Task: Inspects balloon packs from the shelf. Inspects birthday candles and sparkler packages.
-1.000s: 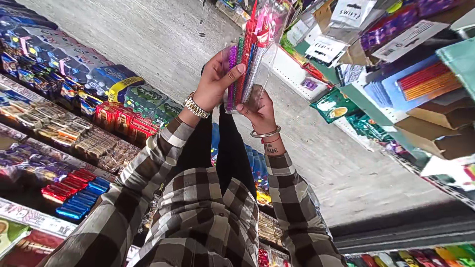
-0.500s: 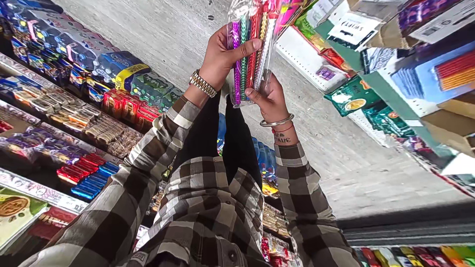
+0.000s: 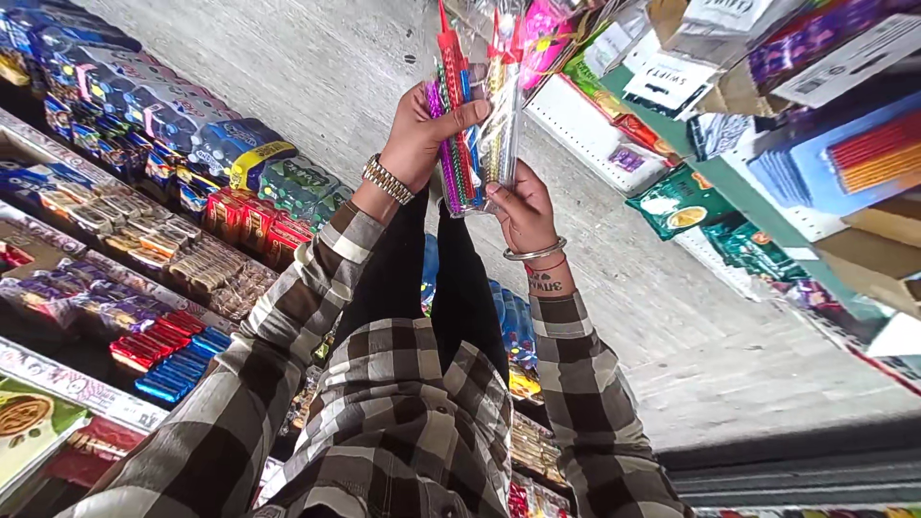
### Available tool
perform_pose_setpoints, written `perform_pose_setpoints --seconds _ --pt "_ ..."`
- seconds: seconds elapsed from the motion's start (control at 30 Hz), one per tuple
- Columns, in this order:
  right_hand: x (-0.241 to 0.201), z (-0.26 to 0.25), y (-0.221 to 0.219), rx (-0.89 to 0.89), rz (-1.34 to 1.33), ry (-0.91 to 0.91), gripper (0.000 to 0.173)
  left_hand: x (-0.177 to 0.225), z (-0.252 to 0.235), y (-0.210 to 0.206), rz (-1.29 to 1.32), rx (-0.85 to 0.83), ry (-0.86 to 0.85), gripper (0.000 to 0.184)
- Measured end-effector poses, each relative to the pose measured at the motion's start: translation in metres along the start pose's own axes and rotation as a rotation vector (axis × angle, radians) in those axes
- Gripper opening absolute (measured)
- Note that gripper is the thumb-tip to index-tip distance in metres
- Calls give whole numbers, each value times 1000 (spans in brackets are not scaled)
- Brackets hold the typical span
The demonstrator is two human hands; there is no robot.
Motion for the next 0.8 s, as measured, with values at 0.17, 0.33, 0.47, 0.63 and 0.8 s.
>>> perform_pose_setpoints --seconds 0.17,0.33,0.47,0.63,0.8 --pt "4 4 4 62 55 -38 29 0 3 -2 12 -56 50 30" --pt "1 3 0 58 75 13 32 -1 1 -1 29 -32 53 23" --pt "3 3 1 62 73 5 33 0 2 -2 48 -44 92 26" --pt "3 5 1 54 42 -26 37 4 0 0 88 -50 185 34" --pt "7 10 1 31 11 -12 45 5 0 6 124 -80 191 48"
Point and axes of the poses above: each hand's wrist, its own z-axis away from the middle knuckle, its own y-axis out of the back of the hand, x = y × z, the point moved 4 cm from there along -z, towards the middle knuckle, and after that the axes turned 10 degrees about y, right-handed, at the moved point
